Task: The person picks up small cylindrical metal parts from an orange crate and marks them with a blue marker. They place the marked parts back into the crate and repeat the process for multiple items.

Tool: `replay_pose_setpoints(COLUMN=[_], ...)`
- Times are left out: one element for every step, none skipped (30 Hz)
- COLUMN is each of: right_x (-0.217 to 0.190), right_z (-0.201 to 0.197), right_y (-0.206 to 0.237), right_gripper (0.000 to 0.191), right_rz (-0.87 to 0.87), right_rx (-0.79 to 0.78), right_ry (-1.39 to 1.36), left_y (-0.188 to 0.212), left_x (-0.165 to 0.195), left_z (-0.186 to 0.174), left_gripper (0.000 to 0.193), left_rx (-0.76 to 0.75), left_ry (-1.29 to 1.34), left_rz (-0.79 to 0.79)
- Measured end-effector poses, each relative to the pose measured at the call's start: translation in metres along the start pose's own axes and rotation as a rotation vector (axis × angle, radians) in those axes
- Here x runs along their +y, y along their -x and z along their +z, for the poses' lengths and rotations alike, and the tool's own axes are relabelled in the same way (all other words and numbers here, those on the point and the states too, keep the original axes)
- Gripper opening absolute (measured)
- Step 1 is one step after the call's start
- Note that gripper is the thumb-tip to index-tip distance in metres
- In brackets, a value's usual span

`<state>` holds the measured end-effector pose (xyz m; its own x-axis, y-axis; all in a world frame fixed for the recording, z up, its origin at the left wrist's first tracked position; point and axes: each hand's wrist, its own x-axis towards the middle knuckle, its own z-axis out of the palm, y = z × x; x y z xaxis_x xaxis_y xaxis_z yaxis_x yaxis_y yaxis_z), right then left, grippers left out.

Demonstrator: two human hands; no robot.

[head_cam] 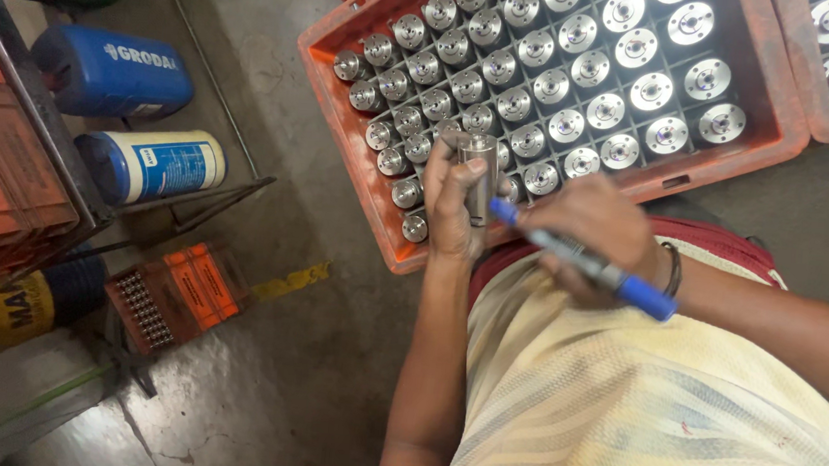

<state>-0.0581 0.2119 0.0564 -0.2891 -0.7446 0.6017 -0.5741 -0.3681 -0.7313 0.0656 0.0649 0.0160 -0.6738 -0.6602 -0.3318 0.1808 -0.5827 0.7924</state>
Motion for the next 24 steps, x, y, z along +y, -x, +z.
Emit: replay_pose_setpoints(right_x=[0.0, -0.001, -0.002, -0.003, -0.003, -0.004, -0.005, -0.005, -0.005, -0.006, -0.005, -0.006, -0.006, -0.006, -0.006, -0.005, -0.006, -0.006, -0.006, -0.006, -0.006, -0.007, -0.007, -0.008], right_z=[0.001, 0.001, 0.0, -0.001, -0.004, -0.008, -0.012, -0.017, -0.022, -0.026, -0.03, -0.032, -0.033, -0.033, -0.033, -0.032, -0.032, -0.032, -0.032, -0.034, -0.037, -0.04, -0.043, -0.046], right_y=[0.0, -0.001, -0.002, -0.002, -0.003, -0.003, -0.003, -0.003, -0.003, -0.003, -0.002, -0.002, -0.001, 0.0, 0.0, 0.0, 0.001, 0.0, 0.0, -0.001, -0.002, -0.003, -0.004, -0.006], right_gripper=[0.022, 0.021, 0.02, 0.021, 0.022, 0.024, 0.025, 0.026, 0.027, 0.027, 0.027, 0.027, 0.026, 0.026, 0.025, 0.025, 0.026, 0.026, 0.024, 0.023, 0.021, 0.019, 0.018, 0.016], right_rz=[-0.007, -0.014, -0.02, -0.004, 0.012, 0.029, 0.066, 0.101, 0.137, 0.152, 0.168, 0.185, 0.204, 0.222, 0.238, 0.241, 0.244, 0.248, 0.252, 0.255, 0.256, 0.258, 0.257, 0.257], right_rx=[-0.019, -0.039, -0.056, -0.054, -0.05, -0.048, -0.029, -0.01, 0.009, 0.012, 0.014, 0.015, 0.023, 0.032, 0.041, 0.042, 0.042, 0.042, 0.049, 0.054, 0.058, 0.057, 0.056, 0.059], right_ry=[0.002, 0.004, 0.006, 0.015, 0.026, 0.04, 0.041, 0.04, 0.037, 0.035, 0.034, 0.032, 0.052, 0.074, 0.096, 0.107, 0.117, 0.128, 0.131, 0.131, 0.13, 0.126, 0.125, 0.126], left_y=[0.001, 0.002, 0.003, 0.005, 0.007, 0.011, 0.014, 0.017, 0.019, 0.021, 0.022, 0.022, 0.02, 0.018, 0.014, 0.009, 0.004, -0.003, -0.008, -0.014, -0.019, -0.023, -0.024, -0.024], left_x=[0.002, 0.005, 0.01, 0.015, 0.022, 0.031, 0.038, 0.047, 0.054, 0.058, 0.059, 0.058, 0.054, 0.049, 0.041, 0.035, 0.029, 0.025, 0.024, 0.026, 0.031, 0.038, 0.049, 0.063], left_z=[0.001, 0.002, 0.004, 0.005, 0.006, 0.006, 0.006, 0.004, 0.002, 0.0, -0.001, -0.001, -0.001, 0.001, 0.005, 0.008, 0.012, 0.016, 0.018, 0.019, 0.018, 0.016, 0.011, 0.004], left_gripper=[0.035, 0.034, 0.034, 0.034, 0.032, 0.03, 0.028, 0.031, 0.034, 0.039, 0.041, 0.043, 0.046, 0.045, 0.044, 0.043, 0.044, 0.046, 0.047, 0.049, 0.051, 0.052, 0.049, 0.045], left_rx=[-0.004, -0.005, -0.006, -0.01, 0.059, 0.128, 0.196, 0.163, 0.129, 0.091, 0.113, 0.135, 0.156, 0.177, 0.198, 0.217, 0.213, 0.207, 0.203, 0.186, 0.172, 0.156, 0.105, 0.05], left_ry=[0.024, 0.075, 0.125, 0.174, -0.235, -0.641, -1.045, -1.213, -1.381, -1.55, -1.571, -1.592, -1.613, -1.621, -1.629, -1.636, -1.672, -1.707, -1.742, -1.736, -1.731, -1.726, -1.649, -1.574], left_rz=[-0.011, -0.024, -0.037, -0.052, 0.046, 0.144, 0.246, 0.304, 0.362, 0.418, 0.372, 0.325, 0.278, 0.272, 0.268, 0.266, 0.244, 0.222, 0.198, 0.2, 0.204, 0.209, 0.221, 0.235])
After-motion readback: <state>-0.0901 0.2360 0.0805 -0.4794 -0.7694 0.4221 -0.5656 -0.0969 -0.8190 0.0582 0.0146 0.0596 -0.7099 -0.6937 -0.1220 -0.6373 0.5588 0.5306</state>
